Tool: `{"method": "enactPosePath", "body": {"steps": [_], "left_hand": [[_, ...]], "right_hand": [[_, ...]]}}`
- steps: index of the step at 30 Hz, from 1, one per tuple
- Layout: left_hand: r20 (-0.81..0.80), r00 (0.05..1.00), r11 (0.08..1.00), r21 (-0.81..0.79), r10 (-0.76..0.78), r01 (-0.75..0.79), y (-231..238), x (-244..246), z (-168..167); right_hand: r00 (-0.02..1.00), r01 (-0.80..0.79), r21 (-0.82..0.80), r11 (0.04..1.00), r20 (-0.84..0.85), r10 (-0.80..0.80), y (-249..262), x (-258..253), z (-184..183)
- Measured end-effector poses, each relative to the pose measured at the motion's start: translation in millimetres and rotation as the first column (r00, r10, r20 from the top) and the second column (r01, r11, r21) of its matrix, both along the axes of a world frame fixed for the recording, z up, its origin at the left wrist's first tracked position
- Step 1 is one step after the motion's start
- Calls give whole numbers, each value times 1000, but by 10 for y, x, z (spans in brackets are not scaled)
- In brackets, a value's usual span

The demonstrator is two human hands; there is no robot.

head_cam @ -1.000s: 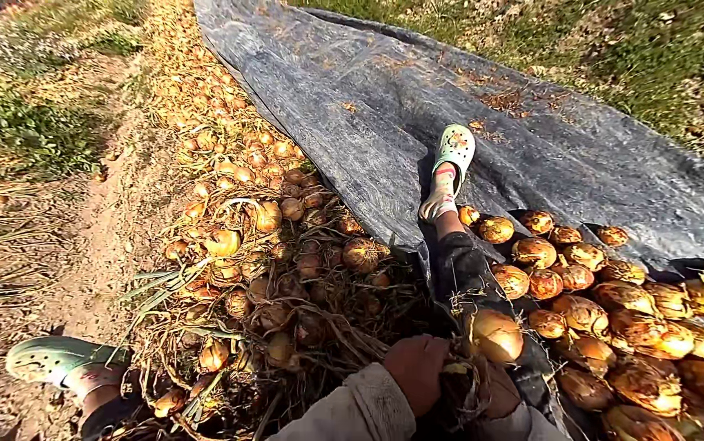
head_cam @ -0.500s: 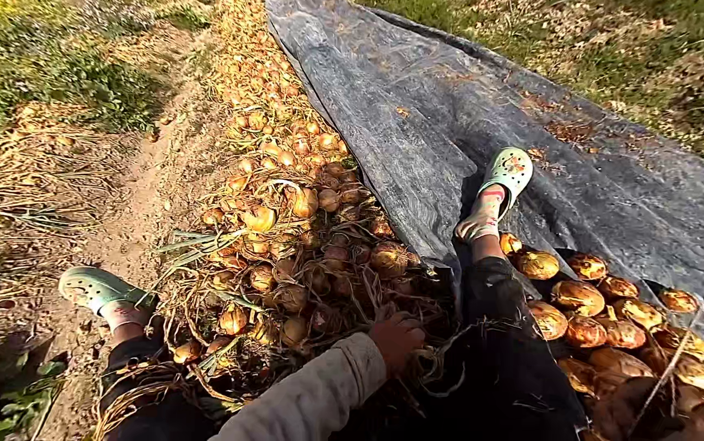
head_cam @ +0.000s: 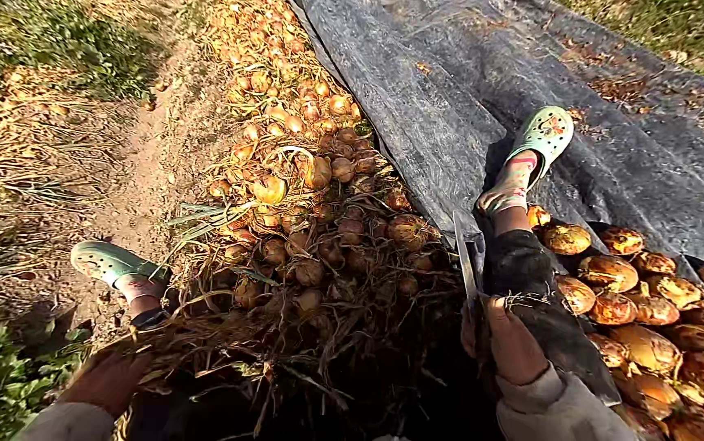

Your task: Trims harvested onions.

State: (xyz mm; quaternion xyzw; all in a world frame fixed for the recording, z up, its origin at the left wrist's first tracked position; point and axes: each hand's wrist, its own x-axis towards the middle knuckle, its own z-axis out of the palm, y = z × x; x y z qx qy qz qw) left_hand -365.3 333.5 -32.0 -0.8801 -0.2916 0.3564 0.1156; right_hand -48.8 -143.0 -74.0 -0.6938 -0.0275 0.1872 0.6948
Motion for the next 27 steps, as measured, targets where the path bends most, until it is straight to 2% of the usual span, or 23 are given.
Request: {"method": "enactPosePath", "body": {"steps": [1,3,4,5,6,7,8,9,10,11,12,13,14,17,19,24,25,26,27], "left_hand": [[-15,991,987,99,131,-129,266,-290,88],[1,896,869,242,444,-431,613,-687,243],[28,836,794,296,548,-531,621,-682,314],[38,820,779,289,572,-557,538,-493,387],[36,848,824,216,529,-524,407,-187,420],[27,914,906,119,405,-406,188,196,443],[46,972,972,18,231,-232,-81,592,421],[113,993,998,-58,19,-13,-349,926,311],[186,969,971,-141,-164,191,-621,1235,169],[244,925,905,-242,-291,349,-861,1517,6],[237,904,842,-339,-354,419,-1086,1777,-126],[187,910,815,-406,-370,414,-1262,1988,-242],[113,936,828,-440,-334,348,-1382,2155,-335],[42,980,894,-404,-192,193,-1489,2297,-547],[59,984,914,-365,-166,176,-1528,2276,-567],[-90,984,937,-328,-155,117,-1697,2221,-373],[-66,987,937,-331,-144,114,-1720,2192,-283],[25,992,936,-329,-121,122,-1737,2134,-194],[188,979,932,-336,-73,134,-1753,2045,-129]], "right_hand": [[999,-29,3,1000,-40,29,53,11,-23],[990,-89,6,996,-113,89,152,25,-52],[981,-117,11,993,-156,117,206,30,-60],[970,-135,27,991,-200,137,270,38,-73],[957,-149,47,988,-245,156,333,44,-90],[939,-168,68,984,-293,180,392,47,-96],[919,-180,86,980,-339,199,456,53,-103],[896,-186,105,977,-389,212,524,52,-105],[875,-184,121,976,-431,218,592,39,-103],[857,-179,141,974,-464,225,643,14,-108],[842,-177,175,969,-483,241,668,-27,-129],[831,-186,206,961,-488,266,661,-79,-157],[824,-203,224,953,-486,290,630,-119,-182],[798,-225,234,946,-512,317,463,-200,-293],[771,-183,234,955,-568,287,410,-225,-394],[729,-212,207,955,-618,295,481,-244,-395],[725,-226,208,952,-617,307,483,-264,-390],[723,-241,207,948,-613,318,485,-283,-389],[727,-256,208,944,-602,330,487,-298,-387]]}}
